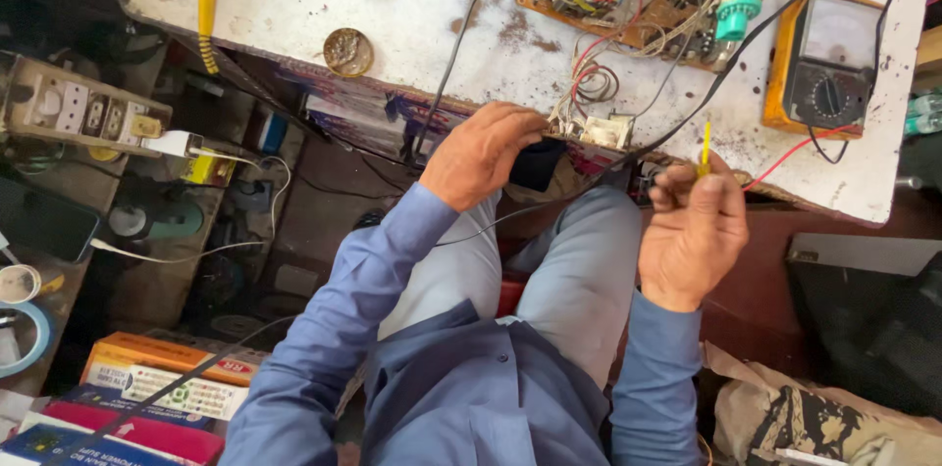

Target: The person holds a small green circuit board and uses a yellow-handled screwdriver to scrape or clean the solder points. They then switch to a soldering iron to apply heat to the board's components. The person works at a cluttered workbench with various tools and electronic parts visible.

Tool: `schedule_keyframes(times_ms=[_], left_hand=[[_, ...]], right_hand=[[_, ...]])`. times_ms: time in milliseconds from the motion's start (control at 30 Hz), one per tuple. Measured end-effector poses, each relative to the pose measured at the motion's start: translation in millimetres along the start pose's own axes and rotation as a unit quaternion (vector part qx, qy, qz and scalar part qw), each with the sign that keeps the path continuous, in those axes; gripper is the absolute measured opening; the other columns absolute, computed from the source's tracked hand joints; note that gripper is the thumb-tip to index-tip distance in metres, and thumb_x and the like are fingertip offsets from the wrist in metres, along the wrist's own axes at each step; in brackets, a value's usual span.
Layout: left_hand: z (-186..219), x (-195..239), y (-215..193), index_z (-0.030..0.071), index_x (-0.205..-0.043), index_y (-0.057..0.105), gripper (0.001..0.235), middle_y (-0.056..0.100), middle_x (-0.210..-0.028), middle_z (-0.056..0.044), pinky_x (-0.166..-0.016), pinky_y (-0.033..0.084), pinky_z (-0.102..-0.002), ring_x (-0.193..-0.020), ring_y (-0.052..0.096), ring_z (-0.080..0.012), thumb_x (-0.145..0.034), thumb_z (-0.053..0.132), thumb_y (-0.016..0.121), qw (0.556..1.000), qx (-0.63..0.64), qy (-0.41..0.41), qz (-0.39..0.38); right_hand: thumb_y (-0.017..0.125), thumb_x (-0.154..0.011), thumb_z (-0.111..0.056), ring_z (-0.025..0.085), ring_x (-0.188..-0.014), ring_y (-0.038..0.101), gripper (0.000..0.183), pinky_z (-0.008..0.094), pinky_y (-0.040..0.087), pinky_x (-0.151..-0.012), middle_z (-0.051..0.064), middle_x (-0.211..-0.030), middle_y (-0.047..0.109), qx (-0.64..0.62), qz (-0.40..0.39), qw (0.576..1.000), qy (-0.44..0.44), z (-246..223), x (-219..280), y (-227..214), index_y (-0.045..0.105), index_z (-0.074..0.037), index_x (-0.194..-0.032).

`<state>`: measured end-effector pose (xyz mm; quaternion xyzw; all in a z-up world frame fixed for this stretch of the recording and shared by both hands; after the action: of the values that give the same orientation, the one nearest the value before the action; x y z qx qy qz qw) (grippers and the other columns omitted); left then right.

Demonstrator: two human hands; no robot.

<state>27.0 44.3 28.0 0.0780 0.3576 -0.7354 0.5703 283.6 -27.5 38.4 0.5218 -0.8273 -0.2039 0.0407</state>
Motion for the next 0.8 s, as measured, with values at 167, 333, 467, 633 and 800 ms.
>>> schedule_keyframes(times_ms=[167,333,467,633,800], left_hand=[[-3,-10,5,0.007,-0.111,0.069,0.011,0.072,-0.104,-0.014,-0.087,0.055,-0.042,-0.101,0.069,-0.0356,-0.099,0.009,0.067,0.997,0.029,-0.063,0.015],[-4,-25,13,0.007,-0.121,0.064,0.019,0.061,-0.081,-0.004,-0.069,0.052,-0.031,-0.075,0.063,-0.0172,-0.101,0.009,0.065,0.97,0.194,-0.139,0.057],[-13,-43,27,0.006,-0.127,0.066,0.023,0.049,-0.074,0.006,-0.06,0.048,-0.023,-0.066,0.051,-0.0019,-0.105,0.008,0.06,0.935,0.299,-0.179,0.072],[-24,-49,34,0.004,-0.134,0.065,0.028,0.06,-0.084,0.003,-0.067,0.058,-0.023,-0.071,0.061,-0.0057,-0.108,0.008,0.056,0.882,0.414,-0.222,0.024],[-13,-44,24,0.01,-0.149,0.053,0.065,0.056,-0.107,-0.001,-0.09,0.062,-0.026,-0.099,0.062,-0.008,-0.09,-0.004,0.076,0.929,0.353,-0.109,-0.012]], right_hand=[[0.065,-0.109,-0.02,0.027,-0.114,0.071,0.03,0.044,0.058,-0.106,0.014,-0.111,0.073,-0.021,-0.016,0.999,-0.025,21,-2,7,0.06,0.0,-0.131],[0.061,-0.113,-0.02,0.032,-0.123,0.069,0.029,0.047,0.055,-0.115,0.018,-0.115,0.071,-0.046,-0.042,0.994,-0.095,31,-15,23,0.056,0.0,-0.134],[0.057,-0.113,-0.023,0.033,-0.127,0.068,0.029,0.046,0.054,-0.116,0.019,-0.116,0.072,-0.094,-0.03,0.99,-0.099,38,-35,32,0.052,-0.002,-0.133],[0.055,-0.112,-0.021,0.031,-0.126,0.067,0.027,0.045,0.054,-0.115,0.021,-0.127,0.071,-0.066,-0.037,0.993,-0.094,42,-59,40,0.052,0.0,-0.13],[0.055,-0.114,-0.019,0.029,-0.125,0.068,0.026,0.044,0.054,-0.115,0.021,-0.125,0.071,-0.022,-0.057,0.995,-0.08,41,-74,43,0.053,0.0,-0.131]])
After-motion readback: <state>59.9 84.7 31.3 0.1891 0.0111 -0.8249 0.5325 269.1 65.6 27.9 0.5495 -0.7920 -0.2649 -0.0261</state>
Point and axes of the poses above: each hand's wrist, its own x-axis away from the middle knuckle, its own y-axis out of the palm, z = x × y, the point moved 5 cm from there along -x, towards the middle knuckle
